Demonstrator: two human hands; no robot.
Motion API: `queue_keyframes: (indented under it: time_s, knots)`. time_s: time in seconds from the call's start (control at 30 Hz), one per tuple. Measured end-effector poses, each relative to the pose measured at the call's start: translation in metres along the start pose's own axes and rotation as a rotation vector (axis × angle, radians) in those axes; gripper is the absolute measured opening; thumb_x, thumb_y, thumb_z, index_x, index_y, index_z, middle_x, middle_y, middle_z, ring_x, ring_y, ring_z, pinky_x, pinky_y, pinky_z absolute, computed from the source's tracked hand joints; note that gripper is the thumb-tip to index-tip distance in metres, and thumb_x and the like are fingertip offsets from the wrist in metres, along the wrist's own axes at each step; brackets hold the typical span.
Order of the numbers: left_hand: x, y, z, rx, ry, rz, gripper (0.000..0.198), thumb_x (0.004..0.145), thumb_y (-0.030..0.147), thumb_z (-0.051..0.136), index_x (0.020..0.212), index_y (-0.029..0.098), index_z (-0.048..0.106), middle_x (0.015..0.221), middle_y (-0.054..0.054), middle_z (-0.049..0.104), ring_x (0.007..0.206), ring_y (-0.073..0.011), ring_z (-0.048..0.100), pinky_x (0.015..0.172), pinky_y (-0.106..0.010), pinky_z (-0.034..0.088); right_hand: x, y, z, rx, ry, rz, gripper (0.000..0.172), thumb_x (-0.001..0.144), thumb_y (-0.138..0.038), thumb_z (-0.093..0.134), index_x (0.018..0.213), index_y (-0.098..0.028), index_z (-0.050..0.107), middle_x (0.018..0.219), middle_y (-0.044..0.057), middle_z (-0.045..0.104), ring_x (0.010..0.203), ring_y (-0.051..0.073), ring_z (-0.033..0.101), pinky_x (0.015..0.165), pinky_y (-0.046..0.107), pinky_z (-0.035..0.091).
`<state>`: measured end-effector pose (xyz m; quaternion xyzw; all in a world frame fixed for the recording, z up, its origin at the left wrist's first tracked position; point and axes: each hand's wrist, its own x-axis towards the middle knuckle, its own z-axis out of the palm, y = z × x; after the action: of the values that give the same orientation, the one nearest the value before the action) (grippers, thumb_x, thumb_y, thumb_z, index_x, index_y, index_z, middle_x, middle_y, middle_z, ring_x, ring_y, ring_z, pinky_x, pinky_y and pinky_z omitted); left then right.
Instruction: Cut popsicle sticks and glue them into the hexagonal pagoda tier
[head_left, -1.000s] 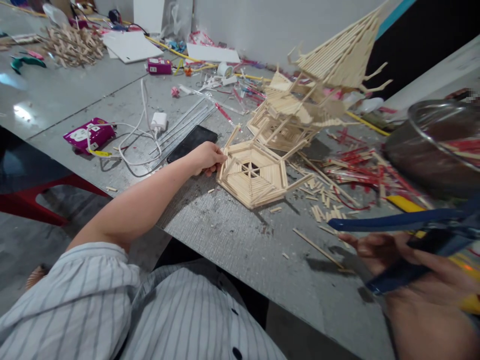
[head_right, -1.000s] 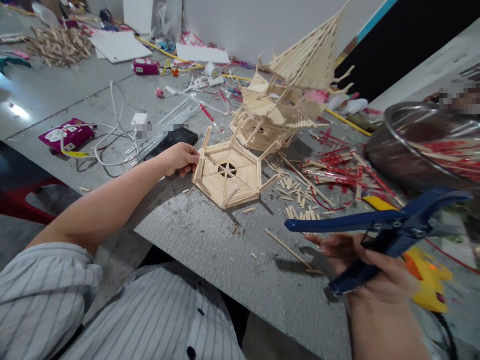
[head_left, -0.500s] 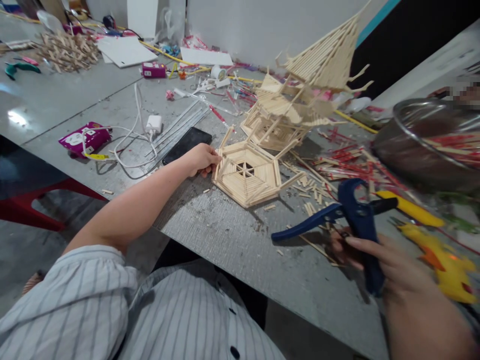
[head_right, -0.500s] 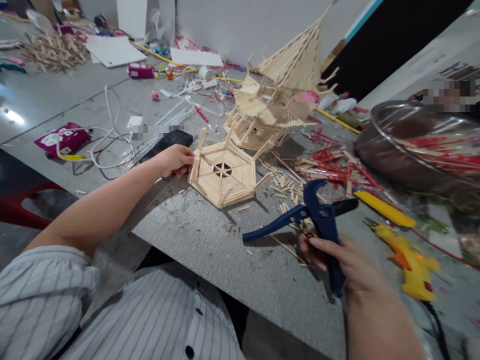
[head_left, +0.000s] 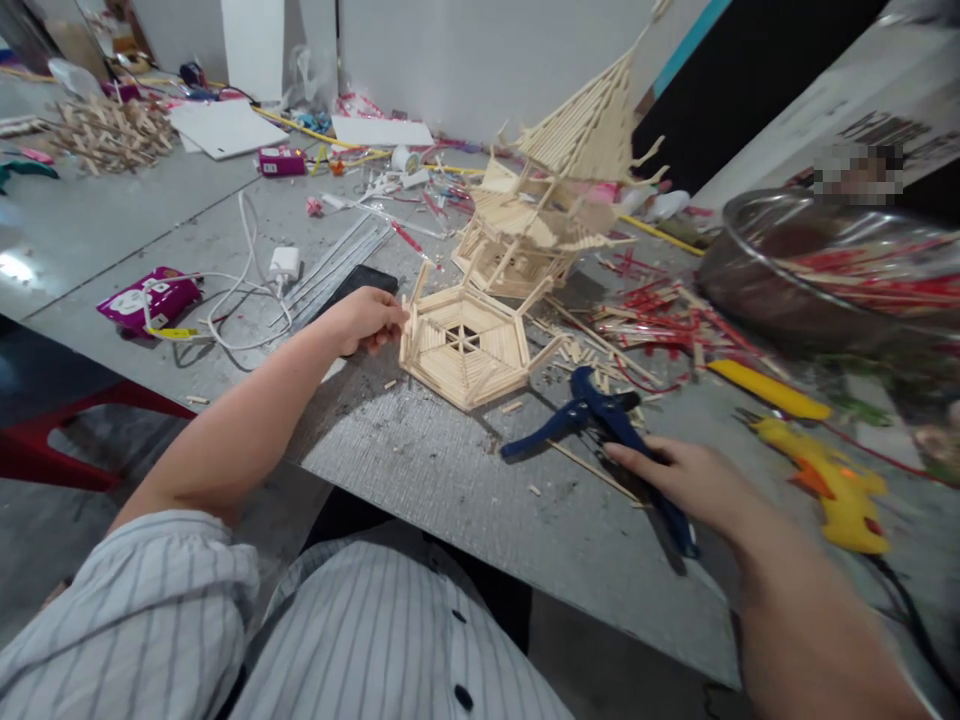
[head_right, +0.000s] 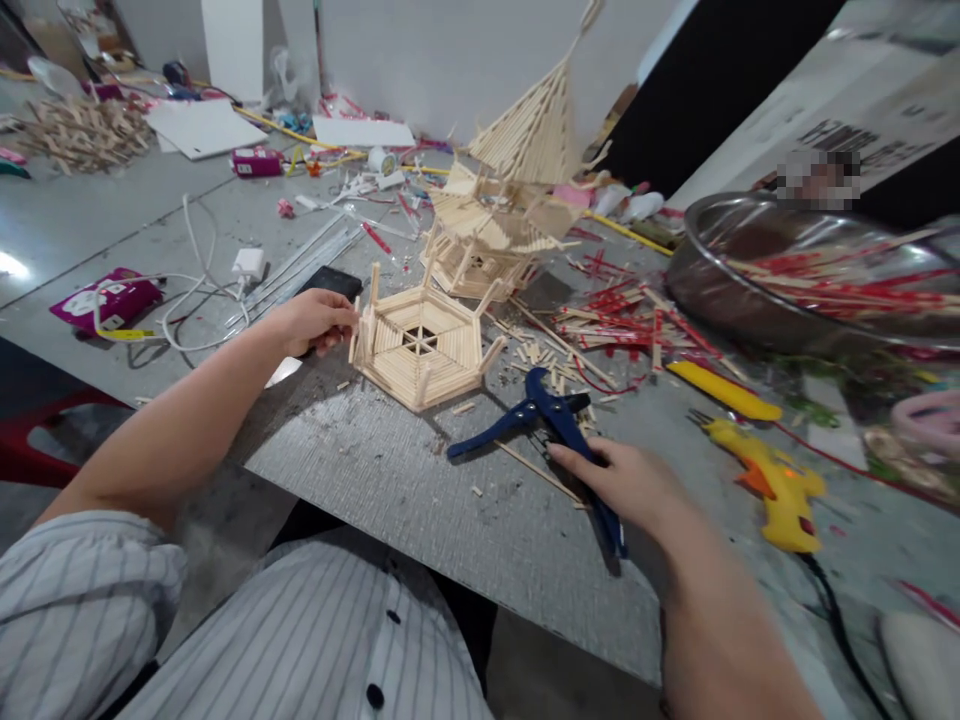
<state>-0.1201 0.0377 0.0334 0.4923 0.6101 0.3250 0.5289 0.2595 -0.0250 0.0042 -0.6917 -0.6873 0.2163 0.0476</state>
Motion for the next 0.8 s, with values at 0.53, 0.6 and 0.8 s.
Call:
queue_keyframes:
  time_s: [0.53,0.6,0.8]
  knots:
    - [-0.075,0.032,0.122,-0.123,-0.042,0.380,0.010,0.082,0.028,0.053,0.082,0.021,0.047,0.071,0.002,0.065,0.045,-0.0053,0.055,0.046,-0.019,0.048,-0.022,-0.043,0.016,0.490,0.473,-0.673,0.021,0.084,-0.044,0.050,0.091,-0.027,0.061,0.078,0.004,0.066,0.072,0.020,0.059,0.067,0.038,0.046]
    - [-0.071,0.028,0.141,-0.178,-0.114,0.431,0.010,0.081,0.028,0.053,0.081,0.021,0.046,0.064,0.004,0.062,0.047,-0.0064,0.057,0.048,-0.019,0.049,-0.023,-0.045,0.016,0.472,0.528,-0.732,0.020,0.086,-0.040,0.048,0.090,-0.026,0.060,0.078,0.004,0.066,0.076,0.021,0.059,0.070,0.039,0.046]
    - [-0.065,0.023,0.158,-0.084,-0.130,0.467,0.009,0.081,0.028,0.053,0.084,0.021,0.047,0.073,0.002,0.065,0.054,-0.0073,0.060,0.054,-0.020,0.052,-0.023,-0.035,0.010,0.440,0.540,-0.718,0.024,0.091,-0.038,0.041,0.083,-0.025,0.060,0.072,0.002,0.064,0.071,0.019,0.057,0.068,0.037,0.044]
